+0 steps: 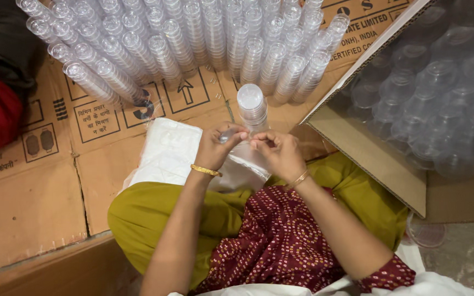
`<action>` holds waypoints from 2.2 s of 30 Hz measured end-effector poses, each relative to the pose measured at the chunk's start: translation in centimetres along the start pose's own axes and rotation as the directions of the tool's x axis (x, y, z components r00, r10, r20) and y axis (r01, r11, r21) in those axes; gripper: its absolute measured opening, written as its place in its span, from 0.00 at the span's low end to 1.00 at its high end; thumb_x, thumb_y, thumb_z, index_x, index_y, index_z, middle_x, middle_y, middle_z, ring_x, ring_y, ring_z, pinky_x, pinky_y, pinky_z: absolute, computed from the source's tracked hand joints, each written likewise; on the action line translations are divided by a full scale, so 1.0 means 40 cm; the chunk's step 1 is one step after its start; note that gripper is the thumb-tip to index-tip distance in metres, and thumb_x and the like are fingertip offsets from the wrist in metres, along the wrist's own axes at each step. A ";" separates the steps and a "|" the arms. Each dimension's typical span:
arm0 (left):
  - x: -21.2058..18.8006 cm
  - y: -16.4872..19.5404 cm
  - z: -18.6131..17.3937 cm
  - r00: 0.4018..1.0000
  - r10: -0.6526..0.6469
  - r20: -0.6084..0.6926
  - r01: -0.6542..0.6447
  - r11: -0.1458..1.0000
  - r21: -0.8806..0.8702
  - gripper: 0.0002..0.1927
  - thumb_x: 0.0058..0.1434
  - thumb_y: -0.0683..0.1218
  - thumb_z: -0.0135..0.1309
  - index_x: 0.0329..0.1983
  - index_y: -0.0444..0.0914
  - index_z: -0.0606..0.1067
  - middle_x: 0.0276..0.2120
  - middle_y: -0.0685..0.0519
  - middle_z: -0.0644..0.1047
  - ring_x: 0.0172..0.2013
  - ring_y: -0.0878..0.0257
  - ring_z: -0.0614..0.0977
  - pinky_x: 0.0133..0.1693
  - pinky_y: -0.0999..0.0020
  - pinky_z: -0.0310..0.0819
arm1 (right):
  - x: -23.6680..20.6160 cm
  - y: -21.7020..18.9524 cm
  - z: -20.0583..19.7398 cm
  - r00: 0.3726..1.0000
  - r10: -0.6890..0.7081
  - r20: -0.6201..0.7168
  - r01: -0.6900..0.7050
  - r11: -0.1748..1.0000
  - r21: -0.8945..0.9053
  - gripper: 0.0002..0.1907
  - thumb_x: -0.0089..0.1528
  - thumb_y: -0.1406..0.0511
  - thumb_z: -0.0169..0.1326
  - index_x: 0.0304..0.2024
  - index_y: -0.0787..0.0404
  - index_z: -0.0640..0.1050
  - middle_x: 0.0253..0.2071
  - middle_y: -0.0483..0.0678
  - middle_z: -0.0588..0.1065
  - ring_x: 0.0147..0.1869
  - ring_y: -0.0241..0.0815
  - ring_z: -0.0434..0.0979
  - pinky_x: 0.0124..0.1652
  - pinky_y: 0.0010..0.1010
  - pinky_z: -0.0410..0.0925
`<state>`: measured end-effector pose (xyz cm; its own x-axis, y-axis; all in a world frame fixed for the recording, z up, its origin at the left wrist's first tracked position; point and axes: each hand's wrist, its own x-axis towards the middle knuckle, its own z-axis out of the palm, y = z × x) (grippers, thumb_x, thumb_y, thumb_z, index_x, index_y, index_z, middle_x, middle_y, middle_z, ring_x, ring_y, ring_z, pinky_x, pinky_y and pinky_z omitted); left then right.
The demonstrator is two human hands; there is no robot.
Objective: The person sits on the floor and packs stacks of clear plastic cups into clear poly bags. They open a plastic bag, insert a stack of cups, then set the filled bag aside and repeat with more stacks, taking cups from an open carton.
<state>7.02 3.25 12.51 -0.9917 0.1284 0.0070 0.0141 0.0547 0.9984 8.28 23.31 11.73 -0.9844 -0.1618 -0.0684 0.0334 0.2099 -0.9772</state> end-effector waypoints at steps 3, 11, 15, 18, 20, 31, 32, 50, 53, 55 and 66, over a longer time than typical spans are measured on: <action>-0.008 0.017 0.003 0.999 -0.043 -0.009 0.043 0.999 -0.012 0.10 0.60 0.45 0.64 0.39 0.34 0.83 0.35 0.53 0.84 0.38 0.69 0.81 0.44 0.72 0.75 | -0.018 -0.048 -0.002 0.995 -0.099 -0.009 0.098 0.991 -0.089 0.10 0.64 0.67 0.58 0.45 0.66 0.83 0.37 0.44 0.84 0.38 0.27 0.80 0.40 0.22 0.75; -0.019 0.012 0.021 0.997 -0.040 -0.062 0.033 0.994 -0.109 0.09 0.62 0.46 0.63 0.40 0.35 0.83 0.36 0.56 0.84 0.38 0.72 0.80 0.43 0.73 0.75 | -0.039 -0.097 -0.002 0.993 -0.086 -0.082 0.055 0.944 -0.325 0.10 0.64 0.65 0.60 0.44 0.64 0.84 0.36 0.49 0.84 0.35 0.31 0.83 0.38 0.26 0.73; -0.019 -0.013 0.032 0.991 -0.113 -0.069 0.099 0.978 -0.182 0.11 0.63 0.47 0.63 0.39 0.33 0.81 0.33 0.56 0.81 0.34 0.71 0.77 0.37 0.73 0.71 | -0.044 -0.093 0.013 0.988 -0.144 -0.063 0.129 0.972 -0.194 0.09 0.65 0.65 0.57 0.45 0.63 0.83 0.40 0.47 0.84 0.39 0.32 0.82 0.41 0.25 0.73; -0.021 0.003 0.029 0.995 -0.095 -0.011 0.086 0.944 -0.319 0.13 0.69 0.49 0.60 0.41 0.34 0.77 0.34 0.58 0.78 0.37 0.73 0.75 0.40 0.75 0.70 | -0.042 -0.114 0.021 0.990 -0.067 -0.126 0.084 0.988 0.132 0.10 0.66 0.65 0.57 0.46 0.63 0.83 0.41 0.46 0.83 0.41 0.33 0.81 0.42 0.25 0.74; -0.030 0.038 0.020 0.978 -0.137 0.157 0.192 0.888 -0.419 0.13 0.72 0.51 0.57 0.43 0.34 0.77 0.35 0.57 0.78 0.37 0.72 0.75 0.40 0.73 0.70 | -0.040 -0.150 0.014 0.989 0.133 -0.060 -0.076 0.817 0.572 0.09 0.67 0.65 0.56 0.45 0.65 0.81 0.39 0.45 0.81 0.40 0.32 0.79 0.42 0.26 0.74; 0.114 0.050 -0.061 0.999 0.035 0.026 -0.017 0.871 -0.492 0.12 0.73 0.52 0.49 0.44 0.41 0.76 0.36 0.58 0.77 0.37 0.70 0.77 0.39 0.73 0.74 | 0.136 -0.231 -0.063 0.962 -0.147 -0.230 0.233 0.880 0.414 0.05 0.71 0.67 0.55 0.43 0.63 0.76 0.38 0.42 0.76 0.39 0.30 0.73 0.41 0.24 0.70; 0.154 -0.001 -0.045 1.000 0.005 0.009 -0.002 0.937 -0.349 0.14 0.74 0.53 0.47 0.43 0.40 0.78 0.33 0.60 0.77 0.34 0.72 0.74 0.36 0.75 0.71 | 0.156 -0.174 -0.055 0.964 -0.131 -0.232 0.210 0.910 0.358 0.05 0.70 0.67 0.55 0.43 0.63 0.75 0.38 0.43 0.75 0.39 0.32 0.73 0.40 0.25 0.70; 0.155 -0.250 -0.014 0.991 -0.051 -0.121 0.021 0.972 -0.233 0.18 0.72 0.55 0.46 0.49 0.38 0.80 0.36 0.57 0.80 0.38 0.70 0.76 0.43 0.75 0.68 | 0.112 0.258 0.047 0.998 -0.003 -0.060 -0.019 0.931 -0.365 0.19 0.64 0.56 0.56 0.46 0.66 0.80 0.41 0.56 0.80 0.43 0.47 0.79 0.43 0.40 0.71; 0.151 -0.207 -0.033 0.971 -0.210 -0.116 0.178 0.955 -0.237 0.16 0.68 0.55 0.51 0.46 0.39 0.78 0.31 0.57 0.79 0.31 0.70 0.76 0.35 0.73 0.70 | -0.059 0.097 -0.068 0.877 -0.477 0.058 0.430 0.724 -0.539 0.22 0.64 0.54 0.57 0.46 0.69 0.81 0.42 0.58 0.81 0.44 0.49 0.80 0.44 0.42 0.71; 0.153 -0.185 -0.033 0.961 -0.255 -0.105 0.223 0.944 -0.244 0.15 0.67 0.54 0.52 0.46 0.39 0.78 0.31 0.57 0.80 0.31 0.71 0.76 0.34 0.73 0.70 | -0.161 -0.018 -0.157 0.991 -0.005 -0.133 -0.064 0.858 -0.509 0.22 0.62 0.52 0.58 0.42 0.66 0.83 0.35 0.54 0.82 0.37 0.46 0.81 0.39 0.39 0.72; 0.145 -0.201 -0.002 0.951 -0.309 -0.030 0.298 0.934 -0.198 0.14 0.67 0.53 0.54 0.45 0.37 0.78 0.30 0.55 0.79 0.29 0.69 0.77 0.32 0.72 0.69 | -0.198 -0.339 -0.580 0.824 0.238 -0.514 -0.292 0.956 -0.025 0.31 0.64 0.56 0.54 0.68 0.57 0.66 0.49 0.50 0.77 0.34 0.43 0.79 0.34 0.30 0.75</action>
<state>1.16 3.47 4.53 -0.9508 0.0754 -0.3003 -0.3072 -0.1068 0.9456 11.63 44.13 30.21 -0.8918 0.4125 -0.1858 0.3153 0.2721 -0.9091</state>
